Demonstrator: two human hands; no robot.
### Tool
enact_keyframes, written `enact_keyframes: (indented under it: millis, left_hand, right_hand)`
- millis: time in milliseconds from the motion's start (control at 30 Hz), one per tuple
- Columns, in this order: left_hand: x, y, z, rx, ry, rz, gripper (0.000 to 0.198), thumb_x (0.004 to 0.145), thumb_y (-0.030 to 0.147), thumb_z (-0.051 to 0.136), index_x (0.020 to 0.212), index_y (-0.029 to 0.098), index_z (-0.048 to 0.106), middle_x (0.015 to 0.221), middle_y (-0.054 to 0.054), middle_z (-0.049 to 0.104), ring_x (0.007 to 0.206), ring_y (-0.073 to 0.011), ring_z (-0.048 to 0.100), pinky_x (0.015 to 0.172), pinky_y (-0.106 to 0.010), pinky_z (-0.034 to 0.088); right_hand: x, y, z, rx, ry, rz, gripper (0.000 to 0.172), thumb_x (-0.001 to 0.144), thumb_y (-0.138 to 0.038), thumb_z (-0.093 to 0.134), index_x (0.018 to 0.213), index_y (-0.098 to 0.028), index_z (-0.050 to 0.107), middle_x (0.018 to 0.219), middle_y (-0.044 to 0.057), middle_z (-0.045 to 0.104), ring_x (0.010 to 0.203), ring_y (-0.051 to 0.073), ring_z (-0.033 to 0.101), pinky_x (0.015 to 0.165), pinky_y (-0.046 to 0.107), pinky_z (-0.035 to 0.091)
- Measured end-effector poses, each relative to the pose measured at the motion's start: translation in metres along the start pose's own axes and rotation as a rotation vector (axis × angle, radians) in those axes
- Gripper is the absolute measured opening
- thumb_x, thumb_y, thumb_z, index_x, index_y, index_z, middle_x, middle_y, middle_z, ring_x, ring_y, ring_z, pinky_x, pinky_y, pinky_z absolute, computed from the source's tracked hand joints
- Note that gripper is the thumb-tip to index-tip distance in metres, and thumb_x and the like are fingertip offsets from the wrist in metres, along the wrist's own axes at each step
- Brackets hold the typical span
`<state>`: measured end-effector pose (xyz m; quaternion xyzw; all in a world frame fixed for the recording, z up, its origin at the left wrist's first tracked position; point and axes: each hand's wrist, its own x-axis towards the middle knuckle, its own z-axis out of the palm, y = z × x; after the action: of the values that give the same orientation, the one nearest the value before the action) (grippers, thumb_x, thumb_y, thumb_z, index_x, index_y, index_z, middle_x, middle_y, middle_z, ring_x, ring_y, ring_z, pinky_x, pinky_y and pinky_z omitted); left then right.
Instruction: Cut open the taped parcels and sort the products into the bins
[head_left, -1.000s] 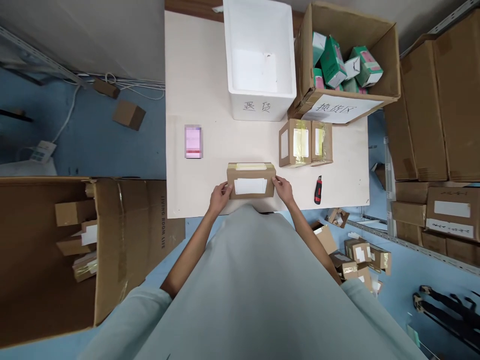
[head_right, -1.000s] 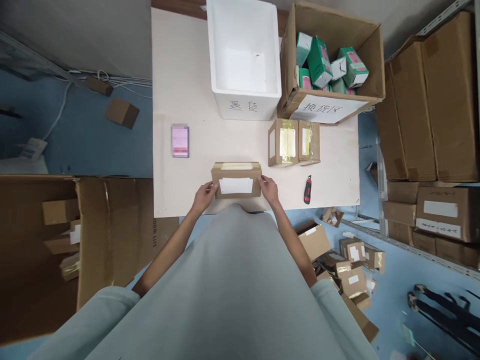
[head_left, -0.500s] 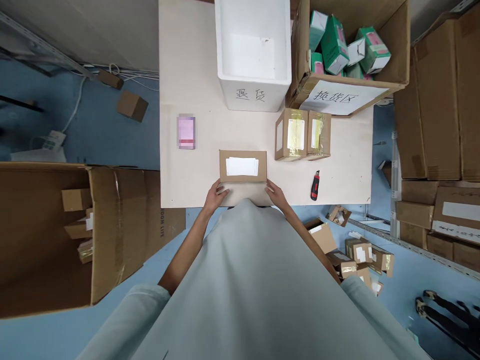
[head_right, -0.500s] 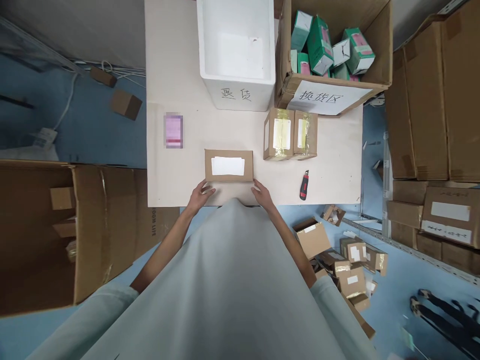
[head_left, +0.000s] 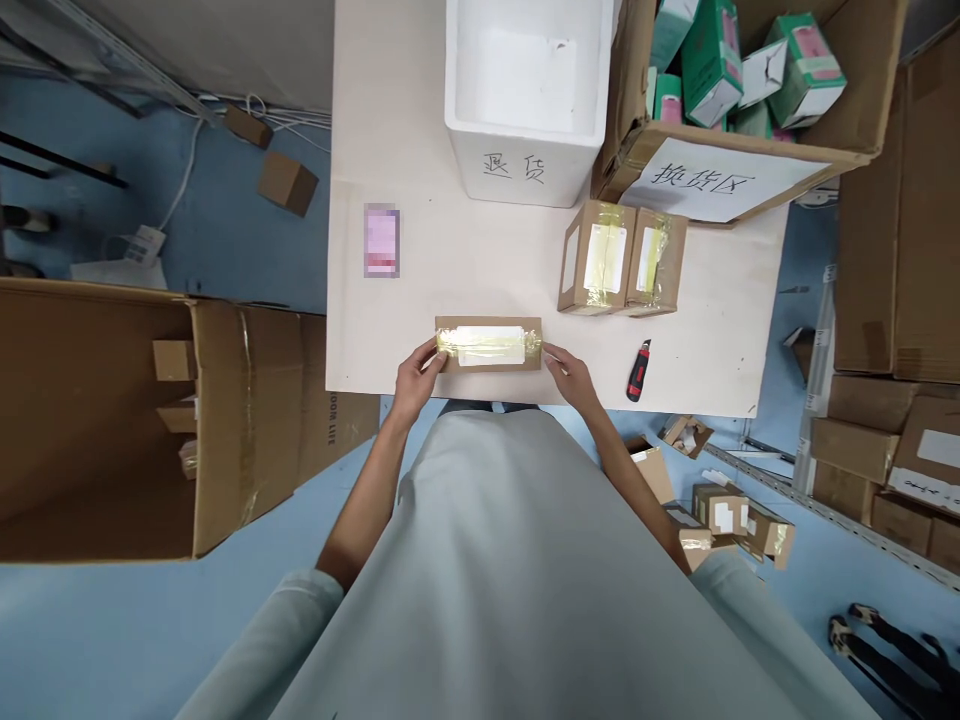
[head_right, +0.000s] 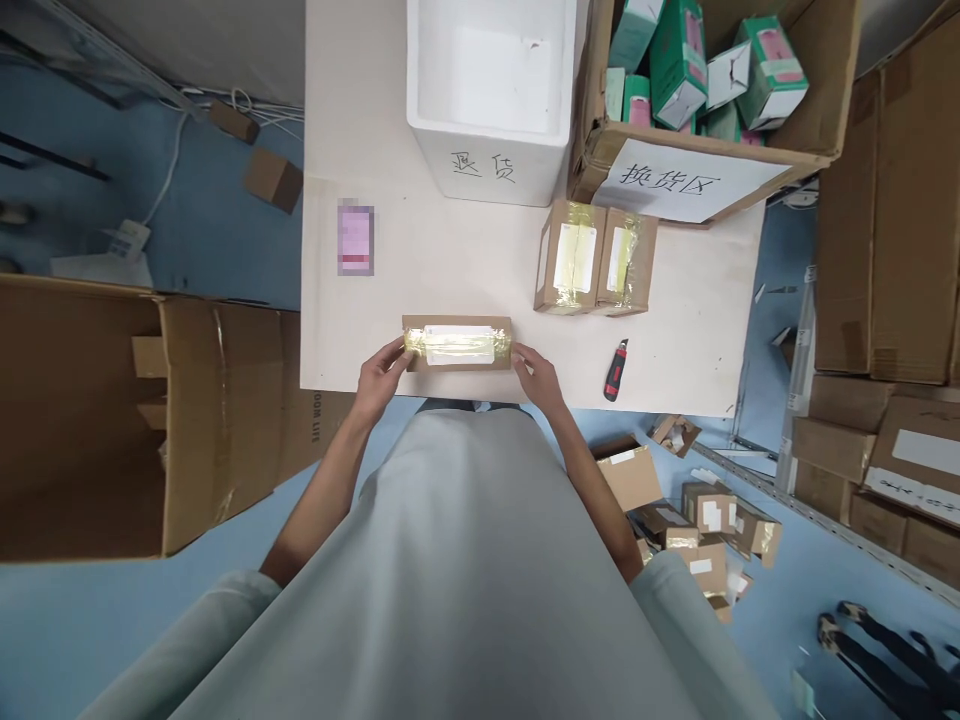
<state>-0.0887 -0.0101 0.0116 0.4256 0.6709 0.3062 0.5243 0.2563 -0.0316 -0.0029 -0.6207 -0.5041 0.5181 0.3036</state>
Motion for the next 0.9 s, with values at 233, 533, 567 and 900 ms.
enact_keyframes:
  millis: [233, 533, 567, 900]
  left_hand:
    - [0.024, -0.003, -0.010, 0.050, -0.059, -0.048, 0.067, 0.099, 0.053, 0.076, 0.157, 0.020, 0.068, 0.170, -0.017, 0.064, 0.155, -0.0373, 0.065, 0.130, -0.054, 0.055]
    - [0.012, 0.012, -0.025, 0.022, -0.104, -0.026, 0.058, 0.100, 0.047, 0.075, 0.148, 0.016, 0.067, 0.153, -0.021, 0.076, 0.152, -0.0363, 0.068, 0.131, -0.056, 0.054]
    - [0.009, 0.018, -0.023, 0.015, -0.130, 0.008, 0.055, 0.101, 0.048, 0.075, 0.146, 0.018, 0.068, 0.153, -0.019, 0.076, 0.153, -0.0353, 0.067, 0.131, -0.055, 0.054]
    - [-0.029, 0.083, 0.011, 0.203, -0.723, 0.312, 0.053, 0.109, 0.044, 0.065, 0.160, 0.032, 0.068, 0.181, -0.001, 0.055, 0.173, -0.0354, 0.044, 0.139, -0.056, 0.044]
  right_hand:
    - [0.011, 0.001, 0.025, -0.041, 0.091, 0.057, 0.067, 0.105, -0.077, 0.062, 0.145, -0.026, 0.079, 0.155, 0.013, 0.077, 0.141, 0.035, 0.073, 0.118, 0.053, 0.065]
    - [0.026, 0.011, 0.038, -0.078, 0.314, 0.163, 0.065, 0.097, -0.079, 0.070, 0.125, -0.021, 0.079, 0.131, 0.018, 0.085, 0.122, 0.033, 0.079, 0.111, 0.050, 0.066]
    - [0.027, 0.014, 0.034, -0.078, 0.344, 0.182, 0.064, 0.096, -0.079, 0.070, 0.121, -0.020, 0.079, 0.127, 0.018, 0.086, 0.119, 0.033, 0.080, 0.111, 0.050, 0.066]
    - [0.017, 0.021, -0.013, -0.205, 0.546, 0.299, 0.068, 0.100, -0.078, 0.052, 0.105, -0.017, 0.080, 0.099, 0.016, 0.085, 0.107, 0.033, 0.075, 0.101, 0.047, 0.063]
